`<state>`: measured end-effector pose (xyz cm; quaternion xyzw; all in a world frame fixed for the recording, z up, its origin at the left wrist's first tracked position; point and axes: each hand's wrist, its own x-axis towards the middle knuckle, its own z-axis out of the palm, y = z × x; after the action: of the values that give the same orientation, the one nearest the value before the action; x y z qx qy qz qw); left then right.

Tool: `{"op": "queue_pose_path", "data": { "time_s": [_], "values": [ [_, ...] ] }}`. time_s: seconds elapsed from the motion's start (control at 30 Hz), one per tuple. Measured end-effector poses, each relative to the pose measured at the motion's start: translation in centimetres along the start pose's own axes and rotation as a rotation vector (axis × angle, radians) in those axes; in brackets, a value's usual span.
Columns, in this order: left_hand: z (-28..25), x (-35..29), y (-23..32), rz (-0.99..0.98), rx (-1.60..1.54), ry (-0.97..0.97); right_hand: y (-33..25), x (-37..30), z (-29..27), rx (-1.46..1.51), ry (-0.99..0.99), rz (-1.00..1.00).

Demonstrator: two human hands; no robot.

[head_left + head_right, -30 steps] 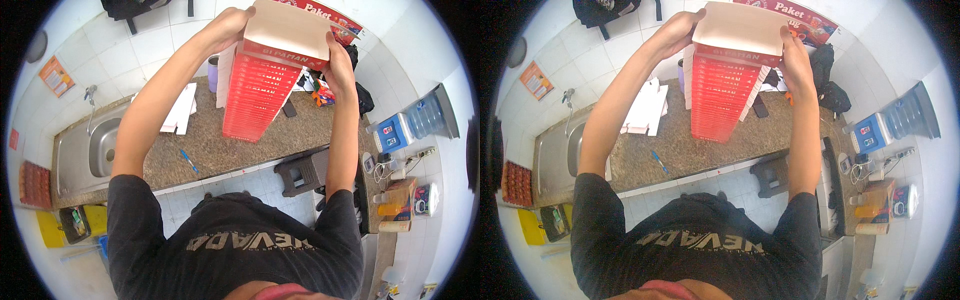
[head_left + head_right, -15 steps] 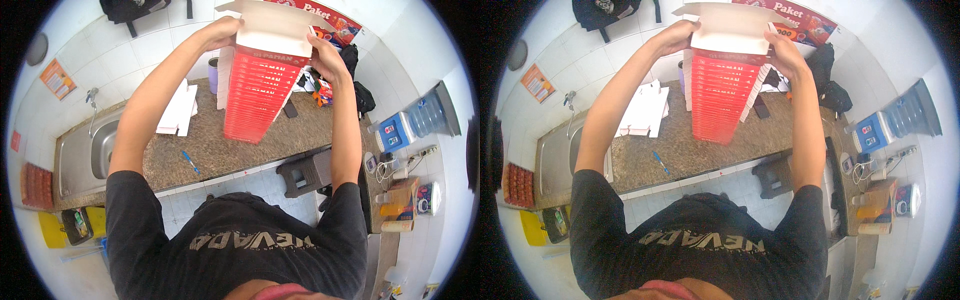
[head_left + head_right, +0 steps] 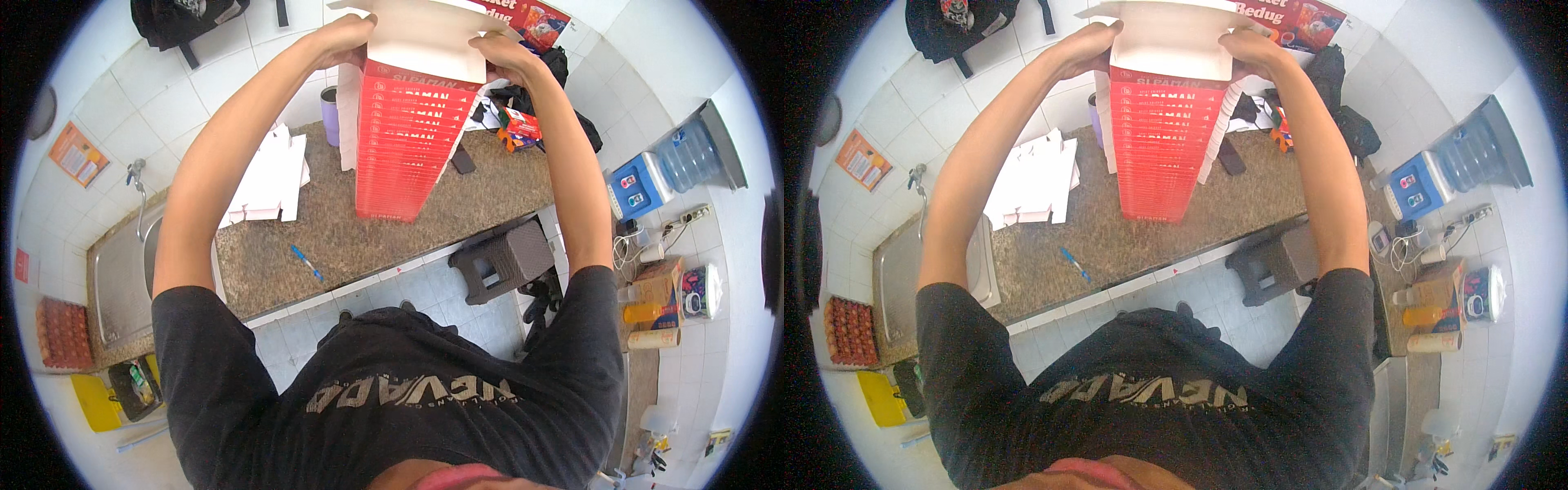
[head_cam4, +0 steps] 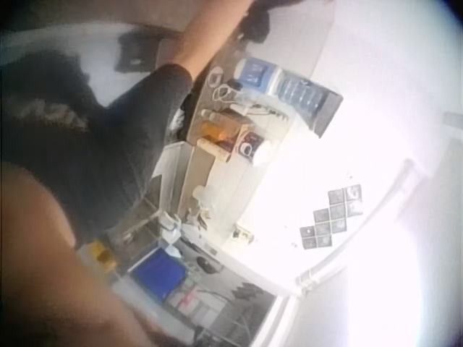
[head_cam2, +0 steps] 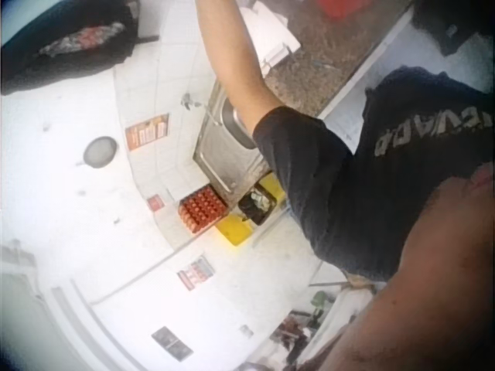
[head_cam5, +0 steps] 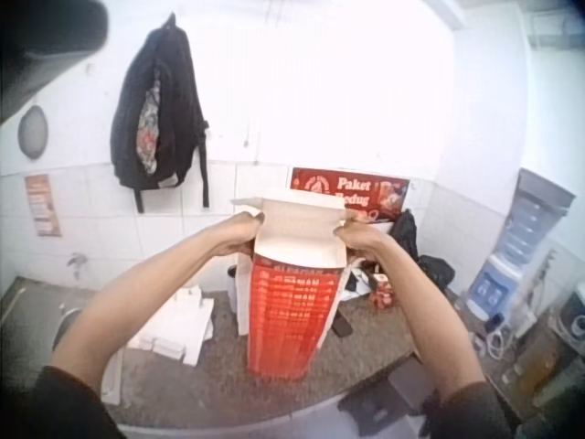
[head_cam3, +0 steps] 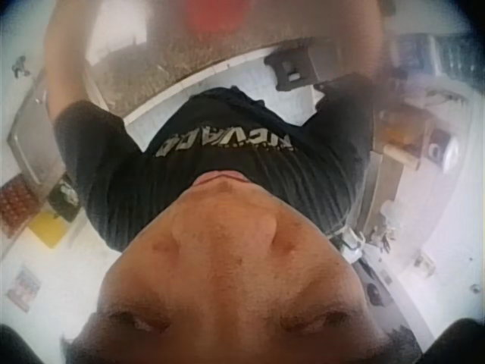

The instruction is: The person repeatedly picks up flat red and white cardboard pieces, folds them into small rectangular boxes, and stacks the finished boxes on the countertop. The process is repeated continuously throughout the clip.

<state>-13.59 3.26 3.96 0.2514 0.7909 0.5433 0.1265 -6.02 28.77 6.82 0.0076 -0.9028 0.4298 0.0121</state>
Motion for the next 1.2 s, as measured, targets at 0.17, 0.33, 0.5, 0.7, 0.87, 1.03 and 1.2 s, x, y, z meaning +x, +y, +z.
{"op": "queue_pose_path", "data": {
  "time_s": [0.17,0.33,0.5,0.7,0.87,1.03,1.2],
  "values": [
    [-0.6,2.4,-1.0,-0.001,0.213,0.018,3.6,4.9,-0.6,-0.135,0.082,0.081],
    [-0.7,0.8,2.0,-0.081,0.074,-0.098,3.4,5.1,-0.3,-0.289,0.094,0.155],
    [-0.4,1.6,2.1,-0.101,0.116,-0.091,4.0,6.9,-0.9,-0.584,0.024,0.192],
    [-2.0,4.6,-0.1,-0.201,0.081,-0.219,1.6,6.1,0.5,-0.913,-0.045,0.262],
    [-3.4,10.1,-3.6,-0.250,0.304,-0.395,3.2,9.7,-0.6,-0.733,-0.163,0.633],
    [-2.5,9.2,-3.2,-0.188,0.908,-0.095,0.0,5.4,1.1,-0.841,-0.235,0.480],
    [1.5,3.1,0.3,-0.176,0.708,0.064,0.0,3.3,1.2,-0.709,-0.222,0.372]
  ]
}}
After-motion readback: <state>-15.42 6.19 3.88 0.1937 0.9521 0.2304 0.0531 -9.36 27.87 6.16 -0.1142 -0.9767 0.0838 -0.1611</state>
